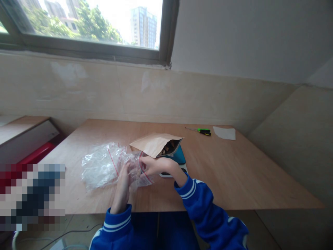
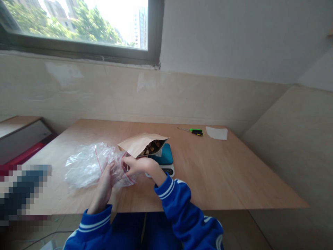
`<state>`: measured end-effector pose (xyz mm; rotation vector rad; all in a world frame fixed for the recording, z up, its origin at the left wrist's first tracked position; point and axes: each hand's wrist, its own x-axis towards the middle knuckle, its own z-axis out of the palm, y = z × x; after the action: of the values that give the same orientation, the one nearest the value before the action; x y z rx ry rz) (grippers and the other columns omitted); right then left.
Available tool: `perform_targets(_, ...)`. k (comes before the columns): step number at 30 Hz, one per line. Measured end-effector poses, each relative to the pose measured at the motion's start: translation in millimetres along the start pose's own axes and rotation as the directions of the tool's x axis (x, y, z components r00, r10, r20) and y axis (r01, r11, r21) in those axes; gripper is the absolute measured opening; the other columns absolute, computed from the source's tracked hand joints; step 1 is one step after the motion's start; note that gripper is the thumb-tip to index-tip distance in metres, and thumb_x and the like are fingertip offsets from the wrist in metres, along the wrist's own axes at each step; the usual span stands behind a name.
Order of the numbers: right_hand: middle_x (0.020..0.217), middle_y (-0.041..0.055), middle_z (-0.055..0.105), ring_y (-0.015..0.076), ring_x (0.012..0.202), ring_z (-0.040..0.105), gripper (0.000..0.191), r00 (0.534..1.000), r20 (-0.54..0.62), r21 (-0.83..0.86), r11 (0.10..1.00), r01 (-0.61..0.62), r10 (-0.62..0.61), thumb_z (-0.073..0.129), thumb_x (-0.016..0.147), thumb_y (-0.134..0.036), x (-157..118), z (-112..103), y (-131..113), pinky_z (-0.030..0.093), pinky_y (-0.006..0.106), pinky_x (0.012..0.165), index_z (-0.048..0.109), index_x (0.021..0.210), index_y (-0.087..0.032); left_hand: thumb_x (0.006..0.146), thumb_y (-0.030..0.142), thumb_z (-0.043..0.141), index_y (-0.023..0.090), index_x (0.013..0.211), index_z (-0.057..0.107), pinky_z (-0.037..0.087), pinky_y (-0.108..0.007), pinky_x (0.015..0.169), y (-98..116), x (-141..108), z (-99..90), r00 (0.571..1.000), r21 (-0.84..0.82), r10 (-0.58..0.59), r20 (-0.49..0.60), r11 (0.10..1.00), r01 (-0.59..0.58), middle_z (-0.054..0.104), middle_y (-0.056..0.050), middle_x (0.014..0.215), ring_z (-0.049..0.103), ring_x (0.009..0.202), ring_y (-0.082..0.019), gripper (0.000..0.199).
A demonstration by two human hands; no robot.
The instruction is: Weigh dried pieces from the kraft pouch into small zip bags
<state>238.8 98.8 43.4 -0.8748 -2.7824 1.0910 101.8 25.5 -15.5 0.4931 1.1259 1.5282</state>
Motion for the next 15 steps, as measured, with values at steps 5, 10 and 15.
perform_targets(5,0.086,-0.0015,0.056,0.0127,0.079,0.056,0.02,0.999,0.005,0.167,0.985,0.038,-0.04,0.068,0.08,-0.017,-4.8,-15.7,-12.0,0.044,0.02,0.065,0.051,0.091,-0.018,0.087,0.032,0.051,0.013,0.1,0.066,0.056,-0.025,0.05,17.9,2.8,-17.9,0.991,0.286,0.124,-0.047,0.952,-0.106,0.07,-0.007,0.084,0.065,0.057,-0.015,0.028)
perform_targets(10,0.081,-0.0021,0.058,0.012,0.076,0.058,0.019,0.998,0.016,0.295,0.954,0.053,-0.06,0.066,0.083,-0.019,-4.9,-23.5,-17.9,0.044,0.02,0.064,0.053,0.096,-0.018,0.083,0.046,0.049,0.015,0.103,0.062,0.05,-0.025,0.04,43.1,3.7,-39.0,0.959,0.561,0.255,-0.124,0.815,-0.145,0.069,-0.005,0.084,0.056,0.045,-0.011,0.039)
perform_targets(15,0.085,-0.0002,0.061,0.0125,0.077,0.059,0.018,0.999,-0.014,0.264,0.963,0.045,-0.042,0.064,0.084,-0.017,-4.8,-26.2,-17.7,0.044,0.021,0.064,0.053,0.099,-0.017,0.085,0.052,0.043,0.018,0.105,0.06,0.048,-0.025,0.043,69.3,17.2,-66.0,0.909,0.767,0.403,-0.107,0.616,-0.183,0.069,-0.007,0.091,0.055,0.044,-0.011,0.043)
